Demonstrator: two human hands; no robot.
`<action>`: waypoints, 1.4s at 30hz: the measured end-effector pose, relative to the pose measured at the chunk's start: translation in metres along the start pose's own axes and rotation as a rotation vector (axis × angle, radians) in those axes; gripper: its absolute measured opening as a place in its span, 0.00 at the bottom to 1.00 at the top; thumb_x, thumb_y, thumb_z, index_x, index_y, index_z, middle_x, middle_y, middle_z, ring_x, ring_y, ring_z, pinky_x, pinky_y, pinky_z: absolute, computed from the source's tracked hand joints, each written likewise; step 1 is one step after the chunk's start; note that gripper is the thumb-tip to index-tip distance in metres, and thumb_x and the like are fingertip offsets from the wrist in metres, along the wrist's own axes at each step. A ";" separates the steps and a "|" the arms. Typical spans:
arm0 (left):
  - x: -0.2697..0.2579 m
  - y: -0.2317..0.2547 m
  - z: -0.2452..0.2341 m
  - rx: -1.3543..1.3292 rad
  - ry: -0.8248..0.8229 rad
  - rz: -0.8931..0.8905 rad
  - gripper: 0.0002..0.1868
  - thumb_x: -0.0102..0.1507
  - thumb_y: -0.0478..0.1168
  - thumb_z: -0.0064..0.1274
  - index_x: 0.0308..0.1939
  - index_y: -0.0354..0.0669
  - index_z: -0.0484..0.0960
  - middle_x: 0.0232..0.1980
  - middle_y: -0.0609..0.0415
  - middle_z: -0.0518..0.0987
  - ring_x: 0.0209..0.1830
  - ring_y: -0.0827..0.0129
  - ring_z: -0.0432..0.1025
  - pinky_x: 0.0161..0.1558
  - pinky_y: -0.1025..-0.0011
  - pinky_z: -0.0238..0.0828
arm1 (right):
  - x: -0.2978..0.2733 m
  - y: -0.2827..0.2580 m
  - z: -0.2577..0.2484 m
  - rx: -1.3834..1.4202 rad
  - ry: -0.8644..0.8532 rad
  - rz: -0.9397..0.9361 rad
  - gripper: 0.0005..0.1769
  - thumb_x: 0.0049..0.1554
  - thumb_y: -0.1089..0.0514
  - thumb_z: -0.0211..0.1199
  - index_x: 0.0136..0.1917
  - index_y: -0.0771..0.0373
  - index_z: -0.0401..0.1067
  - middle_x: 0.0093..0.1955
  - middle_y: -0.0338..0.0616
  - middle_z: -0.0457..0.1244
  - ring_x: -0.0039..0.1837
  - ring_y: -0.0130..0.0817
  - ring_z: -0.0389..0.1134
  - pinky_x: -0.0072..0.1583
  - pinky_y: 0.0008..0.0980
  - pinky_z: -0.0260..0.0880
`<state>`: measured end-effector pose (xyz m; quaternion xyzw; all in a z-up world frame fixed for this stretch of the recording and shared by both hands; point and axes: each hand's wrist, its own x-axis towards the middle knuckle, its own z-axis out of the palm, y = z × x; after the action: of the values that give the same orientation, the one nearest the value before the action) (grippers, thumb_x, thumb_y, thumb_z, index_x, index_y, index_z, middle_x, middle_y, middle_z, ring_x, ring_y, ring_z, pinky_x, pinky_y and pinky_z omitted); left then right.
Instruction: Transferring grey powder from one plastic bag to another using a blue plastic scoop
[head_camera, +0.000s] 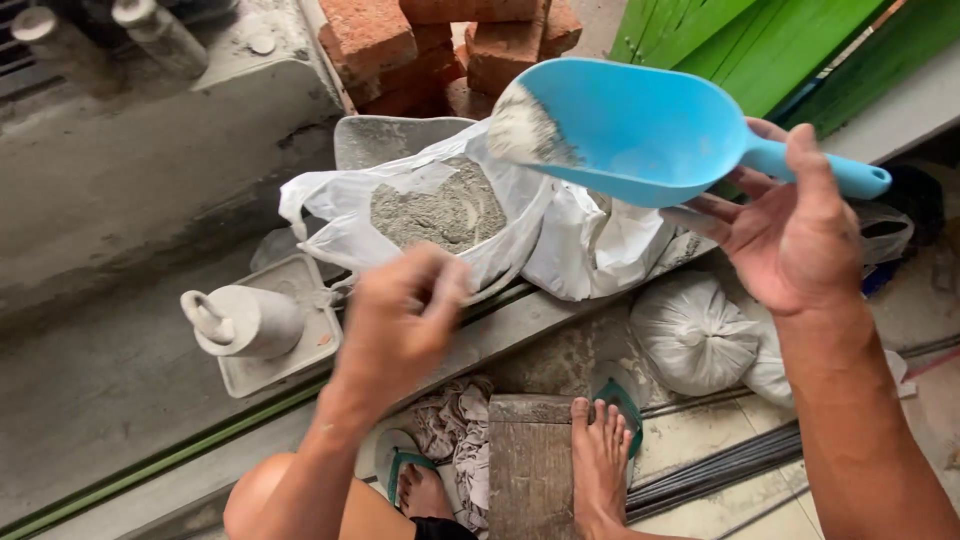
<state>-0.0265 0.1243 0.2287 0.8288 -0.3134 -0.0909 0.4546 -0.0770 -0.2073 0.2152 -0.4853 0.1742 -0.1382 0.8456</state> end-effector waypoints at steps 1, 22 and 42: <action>-0.004 -0.002 -0.012 0.095 0.276 0.102 0.10 0.70 0.38 0.46 0.34 0.42 0.75 0.32 0.54 0.76 0.31 0.68 0.67 0.35 0.68 0.63 | -0.001 0.002 0.009 -0.020 -0.018 0.022 0.28 0.58 0.38 0.60 0.65 0.56 0.69 0.60 0.54 0.69 0.59 0.61 0.73 0.62 0.68 0.78; -0.006 -0.059 -0.051 -0.200 0.595 -0.277 0.16 0.72 0.48 0.42 0.36 0.47 0.80 0.30 0.61 0.76 0.27 0.79 0.63 0.28 0.76 0.58 | 0.016 0.027 0.156 -1.168 -0.686 -0.445 0.20 0.64 0.52 0.59 0.68 0.56 0.72 0.58 0.43 0.66 0.58 0.34 0.64 0.55 0.33 0.66; -0.007 -0.061 -0.040 -0.363 0.730 -0.185 0.09 0.71 0.46 0.47 0.51 0.51 0.76 0.29 0.67 0.57 0.25 0.84 0.50 0.27 0.82 0.52 | 0.070 0.037 0.180 -1.454 -0.964 -0.454 0.29 0.63 0.46 0.57 0.77 0.43 0.63 0.76 0.57 0.57 0.77 0.47 0.58 0.69 0.45 0.60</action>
<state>0.0126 0.1802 0.2008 0.7376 -0.0349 0.1146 0.6645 0.0659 -0.0786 0.2555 -0.9284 -0.2549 0.0609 0.2634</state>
